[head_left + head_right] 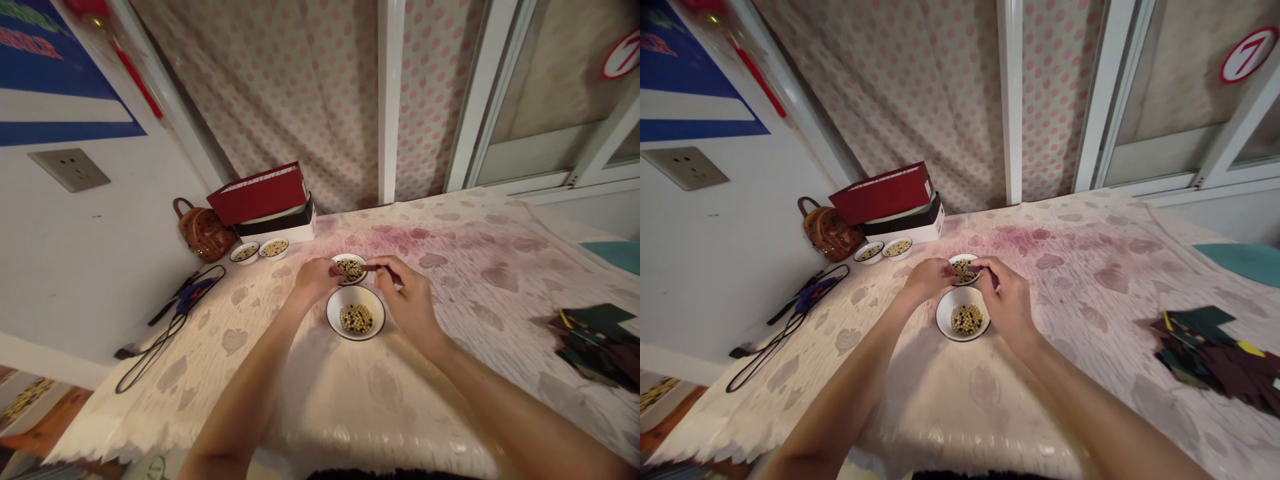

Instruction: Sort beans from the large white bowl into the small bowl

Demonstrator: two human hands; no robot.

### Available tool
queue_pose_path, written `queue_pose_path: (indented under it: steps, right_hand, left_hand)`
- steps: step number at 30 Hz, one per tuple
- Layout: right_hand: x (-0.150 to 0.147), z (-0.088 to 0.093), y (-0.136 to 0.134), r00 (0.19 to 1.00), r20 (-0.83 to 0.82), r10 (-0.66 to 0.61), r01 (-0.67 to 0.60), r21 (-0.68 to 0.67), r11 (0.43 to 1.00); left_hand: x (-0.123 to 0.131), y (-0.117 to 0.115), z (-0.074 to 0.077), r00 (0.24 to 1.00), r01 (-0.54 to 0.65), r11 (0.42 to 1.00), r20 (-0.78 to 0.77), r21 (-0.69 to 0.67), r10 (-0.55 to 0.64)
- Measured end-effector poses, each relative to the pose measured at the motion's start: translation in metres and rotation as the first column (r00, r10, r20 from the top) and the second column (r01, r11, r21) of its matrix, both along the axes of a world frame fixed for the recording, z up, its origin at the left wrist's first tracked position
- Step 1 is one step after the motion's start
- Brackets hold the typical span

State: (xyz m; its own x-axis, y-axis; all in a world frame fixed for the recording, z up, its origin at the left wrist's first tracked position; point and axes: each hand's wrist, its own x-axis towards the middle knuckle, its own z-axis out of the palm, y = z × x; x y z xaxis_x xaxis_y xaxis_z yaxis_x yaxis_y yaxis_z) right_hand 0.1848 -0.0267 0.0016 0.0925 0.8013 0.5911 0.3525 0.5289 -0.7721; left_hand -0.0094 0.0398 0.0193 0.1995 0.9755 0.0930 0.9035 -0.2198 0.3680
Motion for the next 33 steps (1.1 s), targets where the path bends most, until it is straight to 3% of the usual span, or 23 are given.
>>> queue_pose_path:
  steps: [4,10,20,25,28,33]
  right_hand:
    - [0.000,0.000,0.001,1.000,0.003,0.002,-0.002,0.005,1.000]
    - [0.000,0.000,0.001,1.000,-0.009,0.011,-0.011,-0.009,1.000]
    - [0.000,0.001,0.000,1.000,0.008,-0.008,0.008,0.003,1.000]
    - [0.000,0.001,0.001,1.000,-0.023,-0.006,0.005,-0.014,1.000]
    - [-0.001,0.001,0.001,0.997,-0.073,0.014,-0.018,-0.049,0.999]
    - [-0.005,0.001,-0.003,0.994,-0.103,0.031,-0.038,-0.062,0.997]
  left_hand:
    - [0.015,0.016,-0.001,0.998,0.005,0.999,-0.067,-0.046,-0.009]
    - [0.026,0.026,-0.009,0.998,0.046,0.999,-0.053,-0.009,-0.047]
    - [0.010,0.025,-0.019,0.975,0.052,0.998,0.214,0.042,-0.060]
    - [0.008,0.014,-0.019,0.948,0.030,0.988,0.309,0.151,-0.077]
    - [0.009,-0.003,-0.018,0.855,0.035,0.992,0.510,0.124,-0.093]
    - [0.015,-0.031,-0.012,0.542,0.148,0.989,0.838,-0.019,-0.064]
